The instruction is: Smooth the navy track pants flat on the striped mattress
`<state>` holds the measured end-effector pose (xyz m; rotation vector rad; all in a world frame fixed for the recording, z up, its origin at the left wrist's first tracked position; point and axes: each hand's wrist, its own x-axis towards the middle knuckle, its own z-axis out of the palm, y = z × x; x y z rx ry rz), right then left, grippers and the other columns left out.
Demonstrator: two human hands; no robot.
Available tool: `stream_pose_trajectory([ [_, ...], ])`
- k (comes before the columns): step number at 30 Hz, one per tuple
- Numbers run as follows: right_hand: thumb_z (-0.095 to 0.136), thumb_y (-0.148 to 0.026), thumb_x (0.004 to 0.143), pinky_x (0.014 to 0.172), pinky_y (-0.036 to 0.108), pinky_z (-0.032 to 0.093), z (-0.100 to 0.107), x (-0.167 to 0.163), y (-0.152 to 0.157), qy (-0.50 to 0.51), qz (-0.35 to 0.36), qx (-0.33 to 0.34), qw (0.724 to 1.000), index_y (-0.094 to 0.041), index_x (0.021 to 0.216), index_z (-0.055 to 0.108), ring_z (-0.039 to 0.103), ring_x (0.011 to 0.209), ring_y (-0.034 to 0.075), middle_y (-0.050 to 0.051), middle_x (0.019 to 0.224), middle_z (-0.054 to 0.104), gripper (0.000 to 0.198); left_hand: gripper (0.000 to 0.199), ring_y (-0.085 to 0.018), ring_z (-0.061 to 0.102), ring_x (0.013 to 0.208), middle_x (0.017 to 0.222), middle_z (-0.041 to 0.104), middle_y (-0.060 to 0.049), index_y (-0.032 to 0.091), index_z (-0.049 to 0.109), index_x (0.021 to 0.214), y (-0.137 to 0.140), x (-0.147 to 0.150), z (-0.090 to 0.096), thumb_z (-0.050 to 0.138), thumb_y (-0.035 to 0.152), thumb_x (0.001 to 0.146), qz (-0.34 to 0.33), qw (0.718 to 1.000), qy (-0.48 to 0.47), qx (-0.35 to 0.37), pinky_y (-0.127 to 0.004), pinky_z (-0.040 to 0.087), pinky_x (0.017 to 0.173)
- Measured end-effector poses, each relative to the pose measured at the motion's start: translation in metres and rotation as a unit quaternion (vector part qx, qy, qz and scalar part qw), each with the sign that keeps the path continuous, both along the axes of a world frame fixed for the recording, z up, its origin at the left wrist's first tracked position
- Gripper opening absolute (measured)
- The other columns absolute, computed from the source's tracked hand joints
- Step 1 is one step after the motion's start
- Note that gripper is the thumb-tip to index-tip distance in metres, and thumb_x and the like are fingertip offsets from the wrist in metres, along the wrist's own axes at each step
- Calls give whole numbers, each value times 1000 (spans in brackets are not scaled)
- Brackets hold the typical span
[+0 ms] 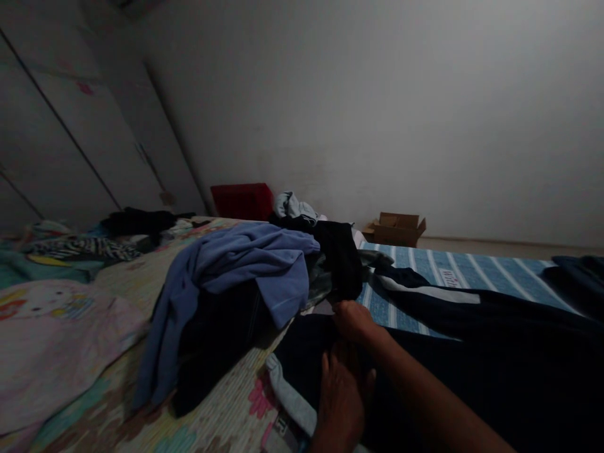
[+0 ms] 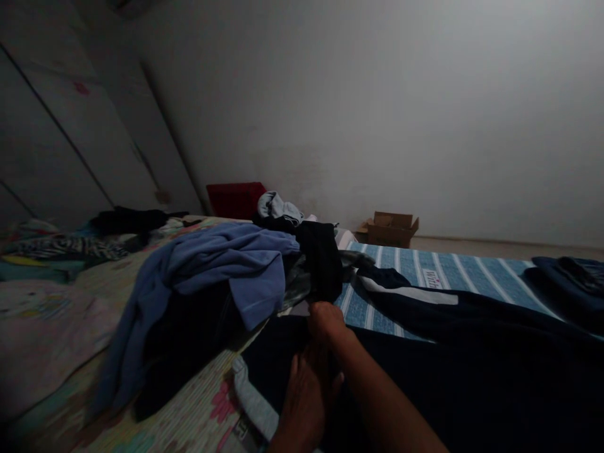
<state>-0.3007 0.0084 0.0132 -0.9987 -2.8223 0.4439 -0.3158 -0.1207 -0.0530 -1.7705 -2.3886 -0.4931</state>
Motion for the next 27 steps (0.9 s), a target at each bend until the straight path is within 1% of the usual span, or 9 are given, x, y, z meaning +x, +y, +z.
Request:
stream_pose_trajectory([
  [3,50,-21,83,73,28,47,-6,-11,3,-28,13,-26,999,-16,94,71,65,95,25,14,97,70,24,60,-28,33,133,142,44,-14,12,37,141,-2,1,1,41,43,90,-6,1000,-16,-10,-46,26,110],
  [7,55,-17,78,72,27,47,-7,-18,9,-46,26,-62,997,-18,95,71,65,96,23,12,100,70,23,63,-29,32,134,147,36,-13,14,31,144,-3,0,-6,39,46,91,-4,1000,-23,-16,-47,25,111],
  [9,60,-18,76,70,27,48,-5,-22,14,-56,38,-89,994,-16,92,71,66,90,21,10,95,71,19,63,-30,34,133,146,38,-14,12,32,144,-3,0,-11,37,47,91,-1,1000,-15,-24,-47,25,111],
  [11,66,-21,75,68,28,49,-4,-26,19,-68,53,-117,989,-14,85,70,66,81,18,7,87,70,13,62,-31,36,132,143,41,-16,11,35,142,-2,0,-14,36,47,92,1,1000,-2,-26,-47,27,110],
  [15,72,-22,71,58,24,48,-2,-30,24,-69,72,-179,979,-13,74,66,60,63,11,1,72,66,11,62,-30,35,132,142,43,-16,10,35,142,-2,1,-13,36,47,92,3,1000,27,-2,-47,29,109],
  [18,72,-15,65,50,19,41,0,-28,24,-38,78,-212,973,-12,66,66,54,54,9,-3,59,61,6,61,-30,36,131,141,44,-16,10,36,141,-2,2,-9,35,46,92,5,1000,29,-9,-46,29,108],
  [20,68,-12,64,50,18,38,1,-25,23,2,79,-218,973,-12,66,67,53,55,9,-4,56,59,2,61,-30,38,130,141,44,-16,9,37,141,-2,3,-7,33,46,93,6,999,26,-23,-47,29,109],
  [24,59,-13,69,57,18,39,-6,-19,23,100,67,-199,973,-14,82,69,56,67,10,-3,70,63,16,62,-31,34,133,143,41,-17,8,38,140,-1,5,-4,32,47,92,11,999,36,-21,-51,25,110],
  [27,57,-14,72,62,19,40,-17,-18,23,138,46,-179,973,-14,88,67,58,74,12,0,77,65,19,61,-30,31,135,142,41,-17,8,38,139,0,5,-3,35,46,91,12,999,33,-7,-51,24,110],
])
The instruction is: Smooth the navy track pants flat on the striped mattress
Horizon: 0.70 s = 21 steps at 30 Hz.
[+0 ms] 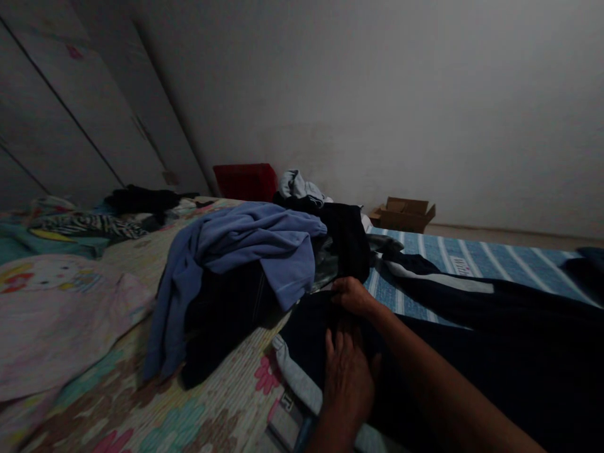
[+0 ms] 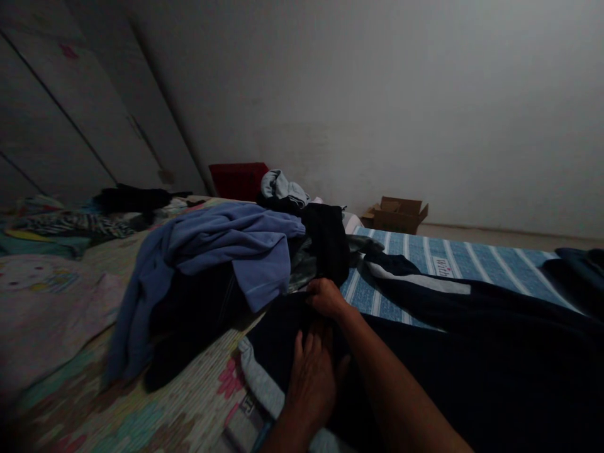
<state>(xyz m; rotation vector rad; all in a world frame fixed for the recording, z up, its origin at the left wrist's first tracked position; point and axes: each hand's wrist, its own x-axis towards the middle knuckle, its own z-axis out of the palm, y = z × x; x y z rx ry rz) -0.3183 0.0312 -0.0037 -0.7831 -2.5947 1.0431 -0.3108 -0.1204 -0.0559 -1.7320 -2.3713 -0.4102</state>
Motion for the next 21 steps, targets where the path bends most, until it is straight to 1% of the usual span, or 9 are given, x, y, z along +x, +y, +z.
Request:
stream_pose_trajectory([
  [3,54,-15,75,64,20,40,-8,-1,-3,13,-22,18,1000,-16,92,66,59,78,14,1,82,66,20,59,-30,33,134,138,46,-17,9,40,138,1,-1,1,37,44,91,3,1000,-7,0,-51,27,109],
  [5,54,-17,77,66,20,40,-10,-1,-5,16,-29,35,999,-18,94,65,60,81,14,1,86,67,21,59,-31,32,134,137,47,-17,9,41,138,1,-2,0,35,45,91,0,1000,-2,-6,-51,27,108],
  [9,54,-20,80,66,22,38,-7,0,-7,-3,-31,76,997,-21,95,65,61,81,15,1,86,68,19,62,-31,29,136,140,44,-19,7,36,141,2,-5,-2,31,46,93,-10,1000,10,-25,-51,25,109],
  [13,54,-24,84,69,25,38,-4,2,-9,-32,-37,128,991,-22,101,64,62,86,18,4,89,68,20,63,-32,27,137,141,43,-18,10,32,143,3,-7,-3,28,47,93,-19,999,12,-30,-52,23,109],
  [16,50,-25,88,75,28,38,0,6,-16,-41,-47,173,983,-21,105,61,59,92,19,6,99,65,21,61,-32,26,137,144,39,-17,11,32,143,3,-6,2,27,46,94,-24,999,4,-44,-52,21,109],
  [18,45,-22,91,82,31,37,3,12,-24,-36,-53,203,977,-20,107,59,55,98,21,9,105,62,22,61,-32,23,138,146,37,-16,12,28,145,3,-6,6,29,44,94,-27,999,-4,-46,-52,22,109],
  [21,42,-22,92,86,33,34,3,28,-41,-28,-53,233,971,-18,104,59,51,100,22,11,105,59,21,61,-31,19,139,148,34,-13,17,21,148,2,-7,7,36,38,92,-45,998,-4,-47,-52,20,110],
])
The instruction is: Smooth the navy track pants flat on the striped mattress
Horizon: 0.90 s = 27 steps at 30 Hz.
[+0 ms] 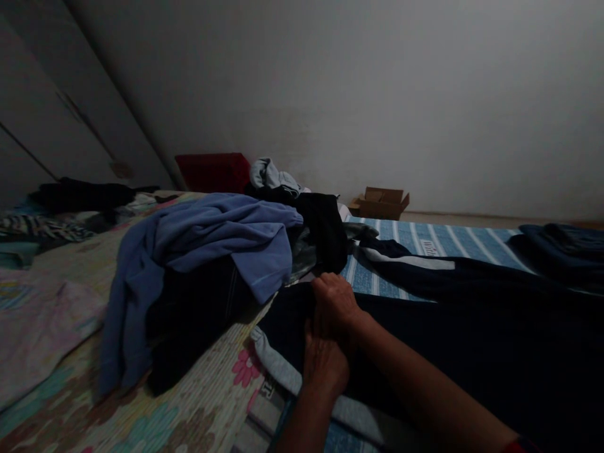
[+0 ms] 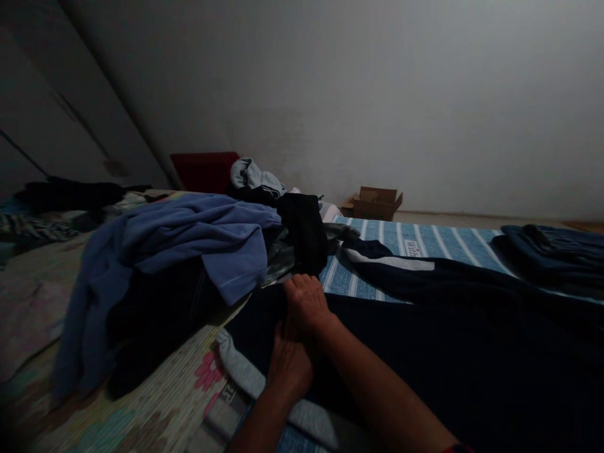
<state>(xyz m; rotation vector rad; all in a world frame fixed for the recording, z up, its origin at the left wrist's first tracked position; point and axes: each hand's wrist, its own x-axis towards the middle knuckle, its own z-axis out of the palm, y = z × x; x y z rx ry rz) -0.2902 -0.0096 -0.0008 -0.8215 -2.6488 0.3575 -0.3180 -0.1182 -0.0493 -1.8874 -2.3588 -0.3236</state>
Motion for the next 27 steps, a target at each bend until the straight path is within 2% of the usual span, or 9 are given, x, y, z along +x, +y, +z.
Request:
stream_pose_trajectory([
  [4,42,-23,92,82,31,36,-12,28,-16,-2,-3,-1,1000,-16,94,61,53,92,21,10,96,60,20,61,-34,19,139,149,33,-11,21,29,145,2,-2,-5,43,28,87,-16,999,12,-39,-54,15,110],
  [9,38,-21,94,77,26,39,-27,45,-8,3,2,-29,1000,-15,94,61,56,88,17,9,93,62,24,59,-31,21,139,150,29,-16,11,34,143,6,-1,-4,38,19,85,36,997,40,-54,-52,21,109],
  [16,46,-22,89,79,25,40,-17,60,-6,-5,19,-16,1000,-17,93,62,57,90,16,7,96,63,17,56,-30,25,138,149,30,-16,11,40,139,10,-5,4,32,12,84,35,994,83,-65,-51,24,107],
  [20,46,-21,87,77,27,42,-6,86,-11,-21,-6,2,1000,-16,92,61,58,88,18,7,94,63,16,53,-31,29,137,147,34,-17,7,42,137,17,-7,12,33,26,89,51,991,91,-81,-49,27,107],
  [23,42,-22,89,76,27,43,2,113,-14,-29,-22,7,999,-17,90,60,58,87,18,7,92,62,18,58,-31,31,136,146,35,-20,5,44,135,24,-4,23,36,38,89,56,992,83,-78,-47,30,106],
  [27,43,-23,90,78,28,43,3,152,-18,-39,-41,6,998,-17,91,59,58,89,18,7,93,62,18,60,-29,28,137,147,33,-19,5,44,135,37,8,34,36,43,89,19,995,69,-69,-45,29,107],
])
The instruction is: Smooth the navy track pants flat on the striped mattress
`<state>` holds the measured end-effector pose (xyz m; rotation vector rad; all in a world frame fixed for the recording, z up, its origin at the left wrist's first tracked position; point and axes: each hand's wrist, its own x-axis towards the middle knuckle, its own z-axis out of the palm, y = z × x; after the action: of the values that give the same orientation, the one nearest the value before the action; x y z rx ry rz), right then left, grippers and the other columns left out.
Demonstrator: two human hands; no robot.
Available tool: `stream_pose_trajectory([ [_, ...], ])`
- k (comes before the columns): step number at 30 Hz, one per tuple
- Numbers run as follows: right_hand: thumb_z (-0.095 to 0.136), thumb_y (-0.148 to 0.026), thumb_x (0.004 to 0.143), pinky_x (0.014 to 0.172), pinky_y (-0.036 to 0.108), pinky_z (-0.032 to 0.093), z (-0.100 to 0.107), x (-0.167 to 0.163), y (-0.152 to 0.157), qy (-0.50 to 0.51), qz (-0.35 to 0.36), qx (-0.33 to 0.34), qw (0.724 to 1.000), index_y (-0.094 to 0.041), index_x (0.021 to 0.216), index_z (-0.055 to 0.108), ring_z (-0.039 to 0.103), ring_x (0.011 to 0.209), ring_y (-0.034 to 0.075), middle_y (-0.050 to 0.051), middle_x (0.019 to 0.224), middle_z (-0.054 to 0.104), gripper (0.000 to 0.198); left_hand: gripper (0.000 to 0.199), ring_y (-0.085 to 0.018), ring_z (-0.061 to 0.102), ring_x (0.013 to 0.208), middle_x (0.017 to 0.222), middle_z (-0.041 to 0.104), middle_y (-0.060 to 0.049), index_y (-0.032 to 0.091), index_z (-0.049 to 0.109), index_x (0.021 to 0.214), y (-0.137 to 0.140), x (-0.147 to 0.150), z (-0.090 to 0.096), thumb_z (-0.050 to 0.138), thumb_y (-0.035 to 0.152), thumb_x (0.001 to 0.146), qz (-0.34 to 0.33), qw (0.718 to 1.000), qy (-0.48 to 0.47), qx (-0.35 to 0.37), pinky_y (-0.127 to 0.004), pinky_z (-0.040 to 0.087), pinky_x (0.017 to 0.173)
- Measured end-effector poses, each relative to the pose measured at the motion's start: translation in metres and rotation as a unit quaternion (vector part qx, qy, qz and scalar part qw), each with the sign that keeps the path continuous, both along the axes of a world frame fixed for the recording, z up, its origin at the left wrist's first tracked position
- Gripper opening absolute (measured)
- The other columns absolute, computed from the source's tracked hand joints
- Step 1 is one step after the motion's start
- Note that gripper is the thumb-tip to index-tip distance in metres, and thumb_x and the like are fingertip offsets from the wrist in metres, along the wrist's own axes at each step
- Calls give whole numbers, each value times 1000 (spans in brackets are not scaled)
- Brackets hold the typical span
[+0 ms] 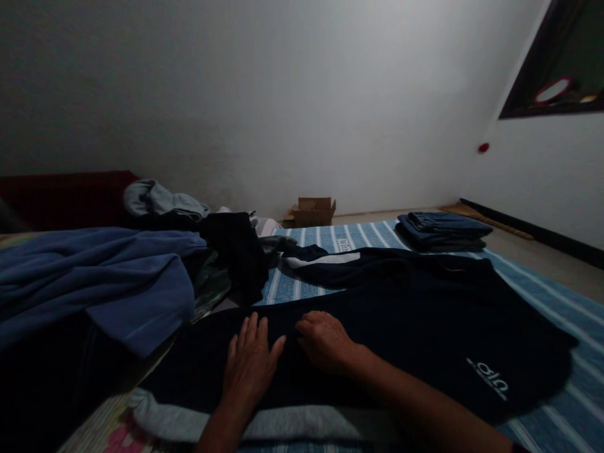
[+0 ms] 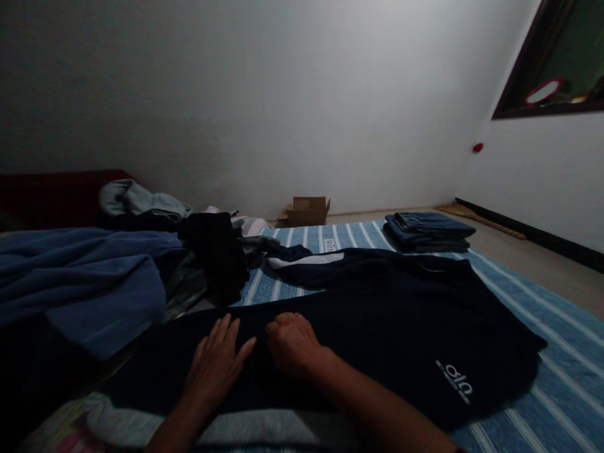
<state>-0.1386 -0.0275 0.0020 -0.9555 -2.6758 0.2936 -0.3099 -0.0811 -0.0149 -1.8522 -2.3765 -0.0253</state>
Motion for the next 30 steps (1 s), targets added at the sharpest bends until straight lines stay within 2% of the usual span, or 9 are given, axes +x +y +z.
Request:
stream_pose_trajectory([
  [3,45,-25,89,80,30,43,-4,26,-1,-9,-23,-8,1000,-17,93,59,57,92,19,7,96,62,16,63,-29,24,139,149,29,-16,6,42,137,12,11,0,34,46,89,-30,999,-13,-20,-45,26,109],
  [7,50,-29,88,86,33,41,-7,59,-2,-13,-68,-17,997,-17,98,58,54,99,21,8,105,59,18,65,-30,20,140,151,26,-16,9,38,140,23,16,-7,32,47,88,-29,998,-15,-61,-50,23,109],
  [11,53,-35,87,91,38,39,-6,94,-4,-21,-115,-28,993,-18,103,56,51,105,23,9,111,57,23,53,-31,17,141,151,28,-12,20,46,136,26,14,-9,31,36,89,-50,992,11,-116,-55,19,108],
  [15,53,-37,87,97,40,35,-9,128,-9,-21,-169,-34,985,-19,108,55,48,110,24,9,116,55,28,49,-32,15,141,152,27,-10,25,49,134,27,14,-3,35,26,87,-62,986,47,-145,-55,19,107],
  [17,53,-38,87,99,41,33,-12,145,-10,-17,-203,-34,979,-19,111,55,47,113,25,9,119,55,30,51,-31,15,141,153,24,-12,23,44,138,28,16,0,34,26,88,-51,985,58,-156,-53,21,107],
  [21,52,-38,88,102,42,31,-17,176,-12,-13,-267,-34,963,-18,115,55,44,119,27,12,124,54,34,57,-28,15,141,153,19,-16,10,32,143,31,27,8,26,31,91,-30,986,58,-154,-50,23,109],
  [25,48,-40,90,103,41,31,-19,206,-9,-42,-326,-27,944,-16,118,55,46,119,26,13,126,54,38,59,-28,15,141,153,21,-15,10,37,141,32,55,14,29,37,89,-98,986,19,-137,-50,21,110],
  [30,44,-43,91,106,43,28,-25,237,1,-84,-400,-27,912,-12,130,49,39,128,29,16,136,47,50,66,-27,14,142,153,21,-12,11,37,141,31,100,14,32,50,88,-185,970,-87,-135,-49,19,112],
])
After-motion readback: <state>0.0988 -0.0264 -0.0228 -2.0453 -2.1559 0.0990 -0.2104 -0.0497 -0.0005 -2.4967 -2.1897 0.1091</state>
